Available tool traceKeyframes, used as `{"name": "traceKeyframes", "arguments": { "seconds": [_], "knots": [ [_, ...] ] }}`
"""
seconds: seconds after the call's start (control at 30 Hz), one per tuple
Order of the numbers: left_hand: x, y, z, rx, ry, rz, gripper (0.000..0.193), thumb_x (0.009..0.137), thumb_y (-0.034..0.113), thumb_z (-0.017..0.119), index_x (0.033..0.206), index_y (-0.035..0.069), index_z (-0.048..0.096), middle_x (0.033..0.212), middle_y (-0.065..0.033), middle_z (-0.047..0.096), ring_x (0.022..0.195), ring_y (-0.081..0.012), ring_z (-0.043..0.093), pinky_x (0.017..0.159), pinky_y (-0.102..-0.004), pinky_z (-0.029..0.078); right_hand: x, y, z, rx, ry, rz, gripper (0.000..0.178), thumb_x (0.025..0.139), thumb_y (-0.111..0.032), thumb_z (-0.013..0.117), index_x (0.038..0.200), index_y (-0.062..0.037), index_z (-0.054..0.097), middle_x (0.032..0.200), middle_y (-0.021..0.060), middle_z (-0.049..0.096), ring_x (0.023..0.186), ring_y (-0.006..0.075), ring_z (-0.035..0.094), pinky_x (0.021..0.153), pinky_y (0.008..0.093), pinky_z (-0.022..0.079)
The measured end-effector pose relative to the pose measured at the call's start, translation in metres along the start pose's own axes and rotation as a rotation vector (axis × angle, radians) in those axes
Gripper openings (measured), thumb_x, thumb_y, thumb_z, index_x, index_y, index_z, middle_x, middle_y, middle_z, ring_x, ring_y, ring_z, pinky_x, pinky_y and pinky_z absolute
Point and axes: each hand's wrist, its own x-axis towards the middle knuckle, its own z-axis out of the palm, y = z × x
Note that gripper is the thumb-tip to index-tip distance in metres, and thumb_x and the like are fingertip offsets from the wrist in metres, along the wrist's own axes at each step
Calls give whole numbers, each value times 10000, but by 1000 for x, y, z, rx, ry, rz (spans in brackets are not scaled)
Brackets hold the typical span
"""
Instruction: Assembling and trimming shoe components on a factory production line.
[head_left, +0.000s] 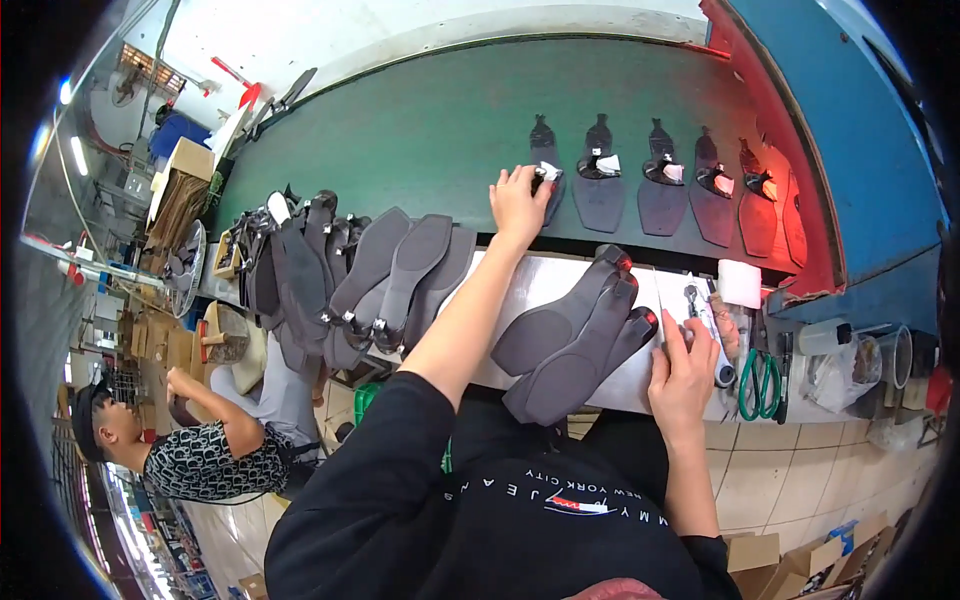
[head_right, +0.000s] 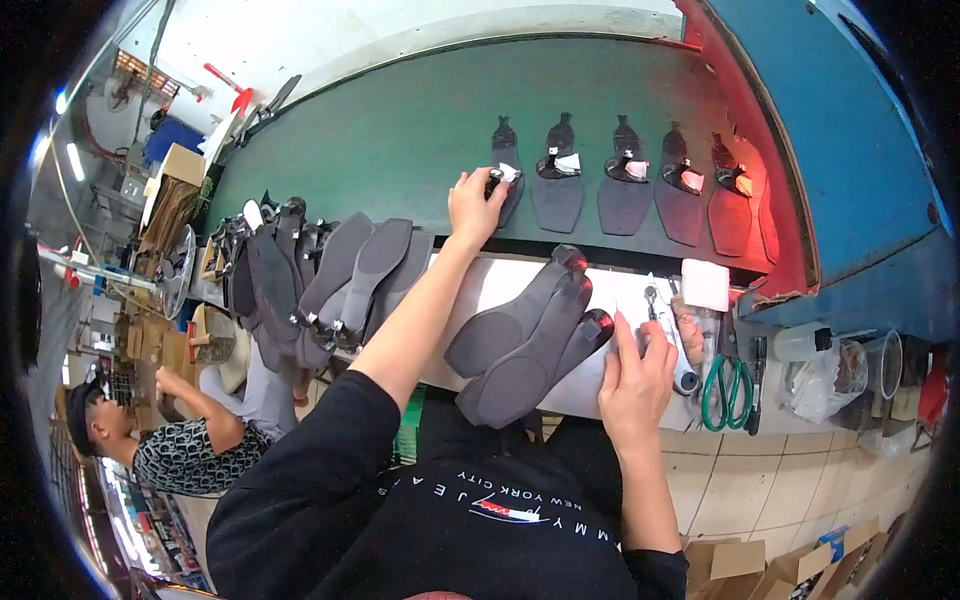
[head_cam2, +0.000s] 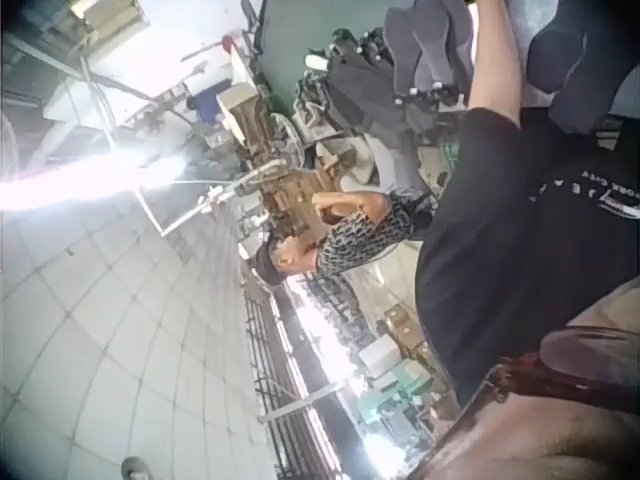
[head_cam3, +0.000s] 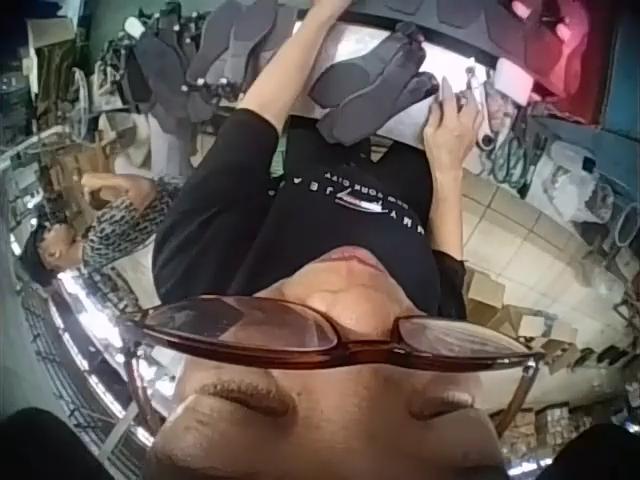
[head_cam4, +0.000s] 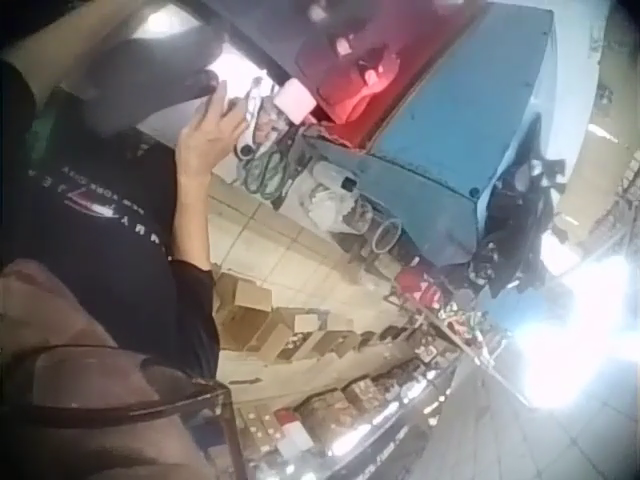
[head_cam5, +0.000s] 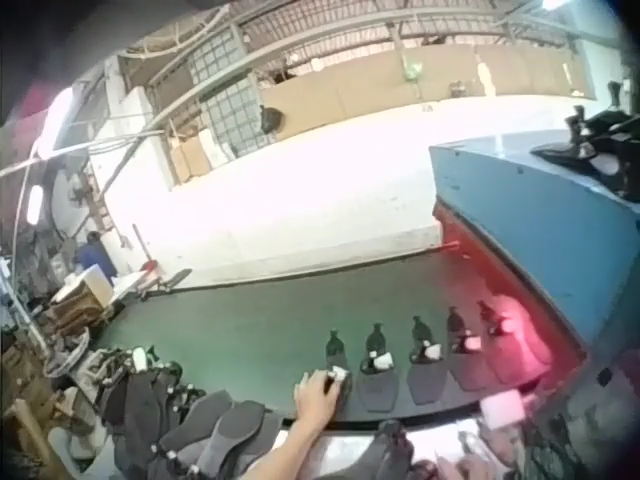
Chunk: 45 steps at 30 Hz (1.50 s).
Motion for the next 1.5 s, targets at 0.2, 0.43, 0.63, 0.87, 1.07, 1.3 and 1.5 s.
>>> {"name": "traceKeyframes", "arguments": {
  "seconds": [0.2,0.43,0.63,0.87,1.07,1.3,1.5],
  "knots": [
    [22,6,-38,-431,241,-76,227,709,81,714,933,108,740,1042,-114,628,846,-226,642,747,-327,521,-7,-21,-30,86,184,-130,343,792,-1,638,1130,-63,654,1130,153,528,1114,356,493,1023,459,349],
    [-70,106,-186,-1320,-506,-446,305,796,-12,708,1097,-23,658,1056,-87,685,871,-105,630,811,-249,502,-11,-20,-19,1589,-191,137,513,879,-220,674,1279,-4,436,1317,210,507,1276,272,457,1063,409,356],
    [-157,92,-232,-1623,-643,-536,292,820,-24,680,1110,-15,653,1246,-164,612,1048,-151,612,882,-264,492,-12,-77,-26,1723,-216,69,398,799,-107,669,1143,34,524,1104,129,568,1083,292,578,1021,438,404],
    [-180,70,-243,-1611,-589,-625,342,831,-33,641,1171,-23,604,1168,-191,626,982,-208,650,798,-326,581,-40,-92,-39,1257,-411,150,365,711,8,768,860,-67,443,964,29,457,845,94,485,754,231,403],
    [-185,68,-243,-1629,-553,-650,303,823,-28,656,1124,-13,620,1151,-194,631,987,-211,649,802,-331,582,-57,-103,-33,883,-307,63,463,665,9,764,1106,-7,625,952,117,654,847,172,612,780,276,480],
    [-184,72,-242,-1581,-558,-593,305,776,6,716,1070,-10,634,1134,-196,640,1008,-216,640,869,-335,542,-55,-98,-32,790,-267,-110,490,667,14,761,1142,-1,638,980,134,678,838,210,664,770,274,499],
    [-186,73,-242,-1553,-567,-635,322,750,-7,720,1062,-10,639,1126,-198,644,1027,-226,631,924,-349,501,-57,-98,-29,832,-250,-114,459,669,21,754,1115,3,651,945,129,681,815,199,658,739,273,498]
  ]
}}
